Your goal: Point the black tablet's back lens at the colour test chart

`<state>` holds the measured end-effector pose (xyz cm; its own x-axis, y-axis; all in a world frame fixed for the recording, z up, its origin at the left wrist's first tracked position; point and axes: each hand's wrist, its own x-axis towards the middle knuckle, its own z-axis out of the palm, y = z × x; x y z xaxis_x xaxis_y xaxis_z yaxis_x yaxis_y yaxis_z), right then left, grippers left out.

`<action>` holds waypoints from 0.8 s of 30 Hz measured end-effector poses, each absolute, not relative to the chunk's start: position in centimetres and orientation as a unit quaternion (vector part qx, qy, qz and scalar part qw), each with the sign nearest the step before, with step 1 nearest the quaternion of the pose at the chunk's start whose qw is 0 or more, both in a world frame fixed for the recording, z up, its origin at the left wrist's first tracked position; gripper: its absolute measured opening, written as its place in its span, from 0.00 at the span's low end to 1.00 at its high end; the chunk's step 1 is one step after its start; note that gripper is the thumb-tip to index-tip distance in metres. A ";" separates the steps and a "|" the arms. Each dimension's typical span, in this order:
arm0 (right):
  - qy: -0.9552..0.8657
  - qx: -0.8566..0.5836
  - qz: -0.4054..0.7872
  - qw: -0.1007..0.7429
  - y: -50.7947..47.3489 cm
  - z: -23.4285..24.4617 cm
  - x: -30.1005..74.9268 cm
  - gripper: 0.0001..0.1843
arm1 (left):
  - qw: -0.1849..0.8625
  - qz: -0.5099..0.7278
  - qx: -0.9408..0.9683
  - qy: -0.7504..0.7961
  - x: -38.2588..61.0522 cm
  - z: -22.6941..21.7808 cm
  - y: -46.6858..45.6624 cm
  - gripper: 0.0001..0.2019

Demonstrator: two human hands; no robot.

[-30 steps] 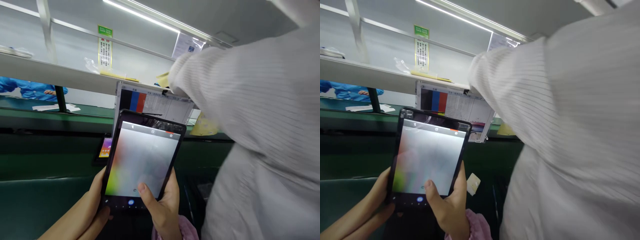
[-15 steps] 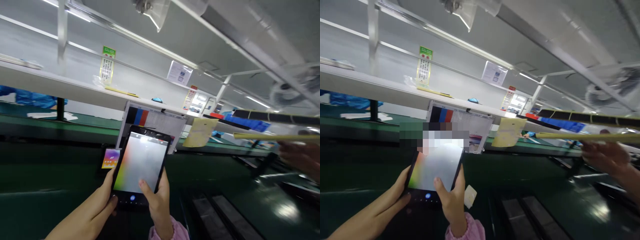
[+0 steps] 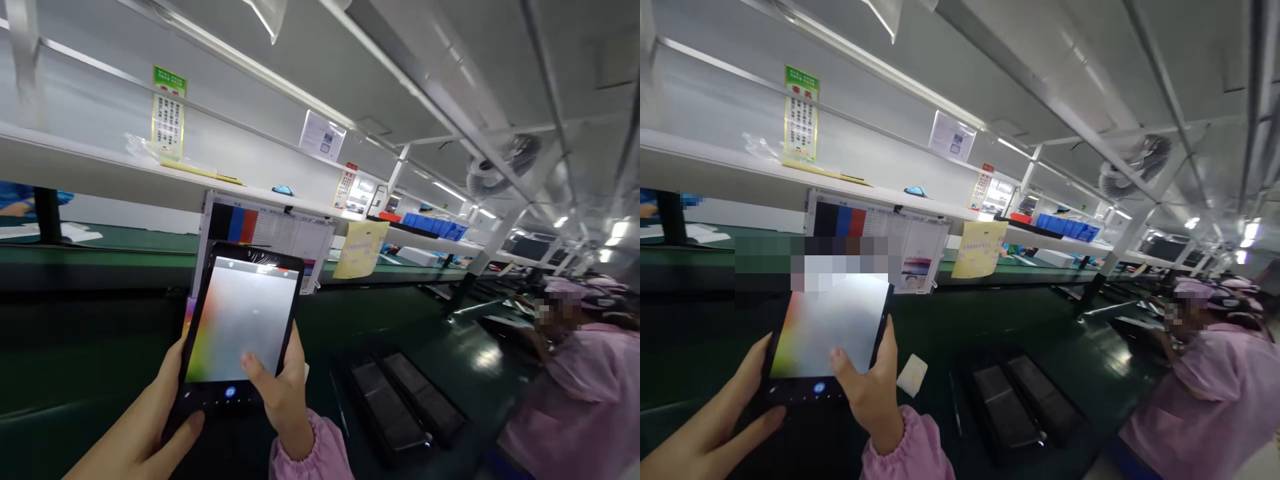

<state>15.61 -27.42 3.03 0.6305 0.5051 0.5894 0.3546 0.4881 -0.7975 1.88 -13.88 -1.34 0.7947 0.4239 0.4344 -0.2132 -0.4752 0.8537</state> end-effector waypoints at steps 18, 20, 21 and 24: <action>-0.411 -0.514 0.014 0.752 -27.2 4.2 14.8 0.24 | 0.485 0.270 0.830 0.050 1.6 1.1 -14.2 0.42; -0.416 -0.512 0.013 0.752 -27.2 4.2 14.9 0.24 | 0.491 0.273 0.826 0.052 1.6 1.2 -14.3 0.41; -0.419 -0.510 0.013 0.751 -27.2 4.2 14.9 0.24 | 0.494 0.275 0.823 0.053 1.6 1.3 -14.4 0.41; -0.423 -0.508 0.010 0.750 -27.2 4.2 15.0 0.24 | 0.504 0.282 0.815 0.053 1.7 1.3 -14.5 0.40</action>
<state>14.96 -27.21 4.20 0.6421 0.4447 0.6244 0.4145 0.4838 -0.7708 1.69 -14.54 1.33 0.8358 0.3705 0.4052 -0.1972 -0.4861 0.8514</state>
